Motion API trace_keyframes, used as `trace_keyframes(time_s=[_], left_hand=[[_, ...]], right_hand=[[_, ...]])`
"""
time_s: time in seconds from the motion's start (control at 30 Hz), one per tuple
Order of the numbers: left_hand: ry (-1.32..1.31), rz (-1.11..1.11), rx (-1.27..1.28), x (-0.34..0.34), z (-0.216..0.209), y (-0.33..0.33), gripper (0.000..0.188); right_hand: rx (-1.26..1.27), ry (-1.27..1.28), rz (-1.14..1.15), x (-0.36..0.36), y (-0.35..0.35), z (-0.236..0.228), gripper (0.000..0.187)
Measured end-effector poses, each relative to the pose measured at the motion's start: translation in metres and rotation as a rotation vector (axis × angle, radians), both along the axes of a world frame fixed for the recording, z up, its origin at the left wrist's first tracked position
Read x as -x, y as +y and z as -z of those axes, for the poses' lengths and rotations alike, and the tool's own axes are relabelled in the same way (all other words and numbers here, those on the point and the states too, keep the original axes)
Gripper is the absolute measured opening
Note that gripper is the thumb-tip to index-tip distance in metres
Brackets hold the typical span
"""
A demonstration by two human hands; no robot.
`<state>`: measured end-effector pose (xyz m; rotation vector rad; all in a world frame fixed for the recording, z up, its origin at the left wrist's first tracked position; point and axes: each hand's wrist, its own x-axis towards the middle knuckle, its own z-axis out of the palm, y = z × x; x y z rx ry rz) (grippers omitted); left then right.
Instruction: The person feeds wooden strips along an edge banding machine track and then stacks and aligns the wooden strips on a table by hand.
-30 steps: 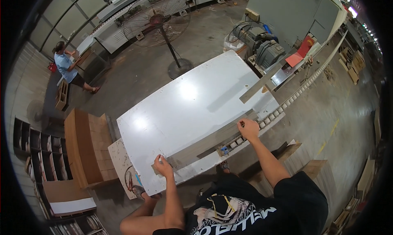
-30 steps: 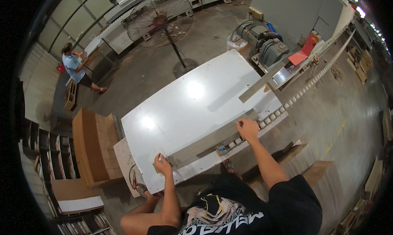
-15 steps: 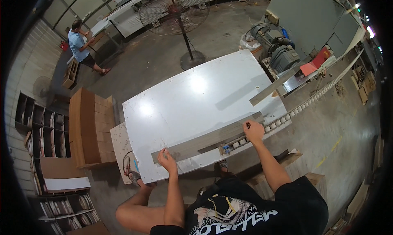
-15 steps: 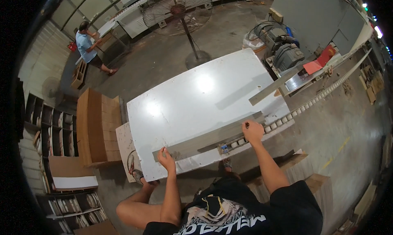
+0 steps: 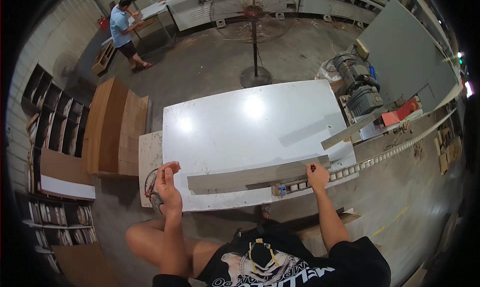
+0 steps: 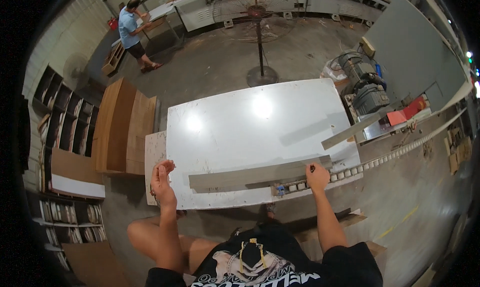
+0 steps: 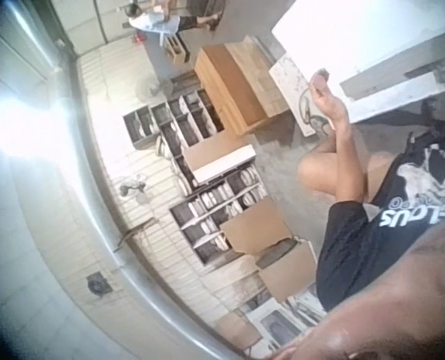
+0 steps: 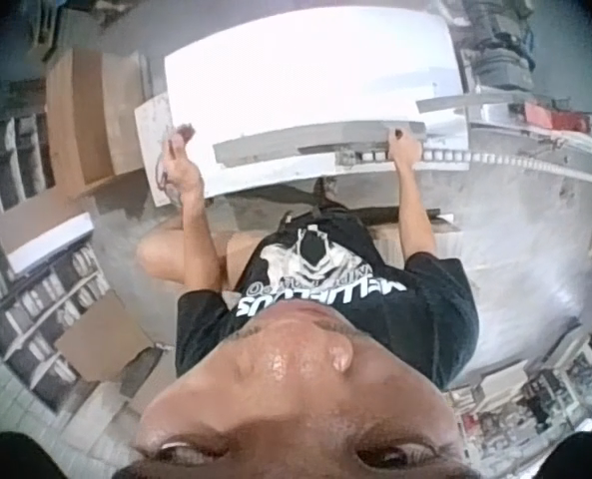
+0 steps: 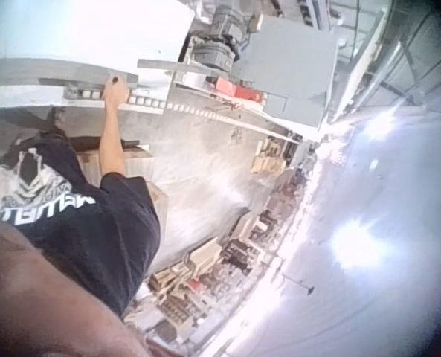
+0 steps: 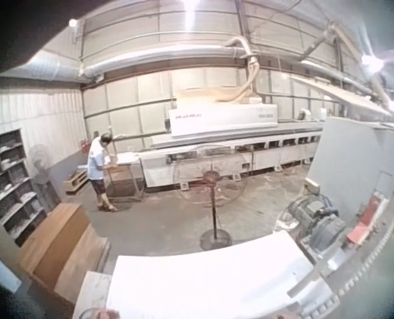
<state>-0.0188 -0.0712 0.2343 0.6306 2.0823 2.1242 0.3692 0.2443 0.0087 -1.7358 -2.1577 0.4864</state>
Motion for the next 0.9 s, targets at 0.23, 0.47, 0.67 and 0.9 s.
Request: trace_keyframes(time_s=[0.23,0.47,0.67,0.9], left_hand=[[-0.090,0.145,0.028,-0.004,-0.005,-0.014,0.032],[0.016,0.241,0.090,0.005,-0.016,-0.023,0.035],[-0.028,0.219,0.094,0.013,-0.001,-0.026,0.034],[0.093,0.125,0.159,-0.013,0.022,-0.052,0.031]], right_hand=[[0.011,-0.033,-0.010,0.007,-0.001,-0.003,0.028],[-0.025,-0.030,0.003,0.002,0.000,0.012,0.030],[-0.021,-0.094,0.028,-0.012,0.002,0.016,0.035],[-0.034,0.038,-0.075,-0.002,0.024,0.011,0.030]])
